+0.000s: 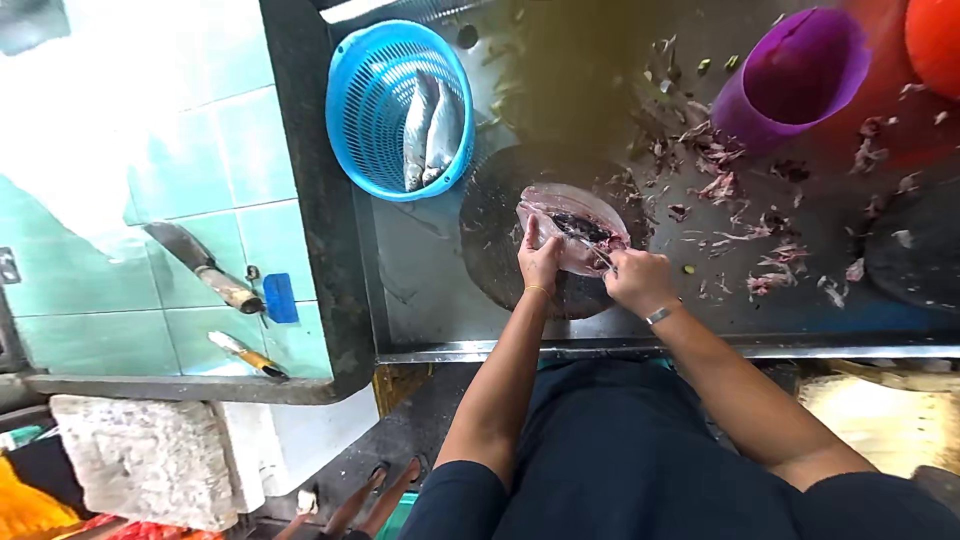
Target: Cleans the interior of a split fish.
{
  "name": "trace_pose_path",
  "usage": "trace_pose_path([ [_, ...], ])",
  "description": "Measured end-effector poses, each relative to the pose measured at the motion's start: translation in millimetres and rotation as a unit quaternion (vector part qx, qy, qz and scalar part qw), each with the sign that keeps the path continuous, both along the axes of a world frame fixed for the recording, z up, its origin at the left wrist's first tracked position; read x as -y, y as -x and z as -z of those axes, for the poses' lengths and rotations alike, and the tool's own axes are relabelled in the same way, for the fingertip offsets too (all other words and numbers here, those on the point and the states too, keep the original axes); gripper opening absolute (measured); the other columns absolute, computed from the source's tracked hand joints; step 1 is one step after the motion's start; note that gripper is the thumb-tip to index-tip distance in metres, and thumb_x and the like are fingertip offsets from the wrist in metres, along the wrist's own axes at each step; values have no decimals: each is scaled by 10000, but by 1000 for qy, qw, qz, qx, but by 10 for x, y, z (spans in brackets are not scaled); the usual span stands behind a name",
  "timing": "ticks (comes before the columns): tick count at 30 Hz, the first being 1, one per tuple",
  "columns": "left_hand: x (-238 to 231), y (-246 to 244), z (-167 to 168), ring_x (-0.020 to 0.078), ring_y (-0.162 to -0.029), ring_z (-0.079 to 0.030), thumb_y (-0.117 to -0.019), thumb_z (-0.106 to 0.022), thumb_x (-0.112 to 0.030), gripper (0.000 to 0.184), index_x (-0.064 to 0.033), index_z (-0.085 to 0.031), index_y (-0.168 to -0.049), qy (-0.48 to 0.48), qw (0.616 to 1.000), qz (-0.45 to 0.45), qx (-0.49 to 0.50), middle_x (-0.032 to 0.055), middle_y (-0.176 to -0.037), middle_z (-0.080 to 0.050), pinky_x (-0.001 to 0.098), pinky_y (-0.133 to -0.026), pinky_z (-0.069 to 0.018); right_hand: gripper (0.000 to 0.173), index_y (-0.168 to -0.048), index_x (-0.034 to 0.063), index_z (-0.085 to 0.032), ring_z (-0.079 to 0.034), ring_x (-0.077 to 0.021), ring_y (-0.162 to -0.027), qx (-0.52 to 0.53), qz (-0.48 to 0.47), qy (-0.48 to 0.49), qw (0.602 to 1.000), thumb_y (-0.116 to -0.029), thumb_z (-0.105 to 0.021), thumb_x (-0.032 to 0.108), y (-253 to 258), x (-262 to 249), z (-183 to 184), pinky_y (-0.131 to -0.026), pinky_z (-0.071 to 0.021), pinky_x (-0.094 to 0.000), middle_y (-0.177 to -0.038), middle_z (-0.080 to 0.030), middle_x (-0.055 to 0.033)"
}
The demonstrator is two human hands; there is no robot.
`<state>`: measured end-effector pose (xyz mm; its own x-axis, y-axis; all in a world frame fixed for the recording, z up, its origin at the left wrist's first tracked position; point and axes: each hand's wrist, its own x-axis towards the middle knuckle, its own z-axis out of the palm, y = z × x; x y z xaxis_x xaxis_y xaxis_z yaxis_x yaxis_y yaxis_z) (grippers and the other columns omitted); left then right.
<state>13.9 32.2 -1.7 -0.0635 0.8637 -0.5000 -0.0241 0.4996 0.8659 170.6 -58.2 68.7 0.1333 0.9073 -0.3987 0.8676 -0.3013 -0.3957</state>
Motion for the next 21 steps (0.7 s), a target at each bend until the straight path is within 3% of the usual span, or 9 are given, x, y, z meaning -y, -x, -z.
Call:
trace_pose_path([
  [1,-6,13,-3,236,-1328,-577,-851,-718,6,792,-123,-429,-1578,-3,1000,-1,-3,86,-1605,-449,453,-988,-565,254,-920,51,-693,-718,-380,-871,2,7,-6,1000,-907,-595,285,7,22,-28,-723,-512,-608,-915,-731,-175],
  [3,-22,20,24,233,-1351,-561,-843,-712,11,814,-120,-412,-1587,-7,1000,6,-5,90,-1614,-436,456,-1011,-557,331,-1000,66,-717,-714,-384,-915,-10,8,20,1000,-896,-610,361,87,-17,10,-750,-517,-628,-985,-734,-171],
  [7,-73,21,40,229,-1382,-537,-844,-713,24,842,-118,-379,-1603,-12,1000,12,-6,95,-1624,-421,453,-1054,-538,235,-949,57,-707,-718,-376,-921,-16,17,20,1000,-916,-573,246,82,-87,26,-749,-519,-618,-950,-734,-174],
  [11,-94,17,45,226,-1410,-508,-880,-692,10,789,-102,-383,-1597,-18,1000,11,-7,95,-1630,-410,446,-1094,-506,309,-976,70,-720,-713,-392,-941,-32,26,46,998,-898,-613,349,120,-131,15,-752,-518,-639,-982,-735,-176],
  [14,-105,33,45,227,-1393,-524,-863,-703,17,784,-104,-414,-1582,-17,1000,12,-11,90,-1615,-433,450,-1072,-524,243,-922,53,-705,-719,-403,-918,-38,26,22,999,-913,-579,260,53,-141,3,-731,-525,-636,-934,-734,-189],
  [18,-138,43,45,224,-1397,-521,-864,-703,7,806,-119,-392,-1597,-8,1000,18,-13,91,-1623,-421,457,-1072,-524,333,-985,65,-721,-711,-404,-955,-43,36,52,997,-890,-632,371,89,-171,20,-755,-522,-649,-988,-734,-187],
  [21,-164,49,40,234,-1352,-561,-851,-723,14,799,-110,-422,-1580,-9,1000,15,-20,103,-1598,-454,457,-1031,-551,254,-925,62,-700,-719,-401,-930,-39,22,43,998,-917,-574,283,98,-213,26,-714,-523,-635,-938,-735,-181],
])
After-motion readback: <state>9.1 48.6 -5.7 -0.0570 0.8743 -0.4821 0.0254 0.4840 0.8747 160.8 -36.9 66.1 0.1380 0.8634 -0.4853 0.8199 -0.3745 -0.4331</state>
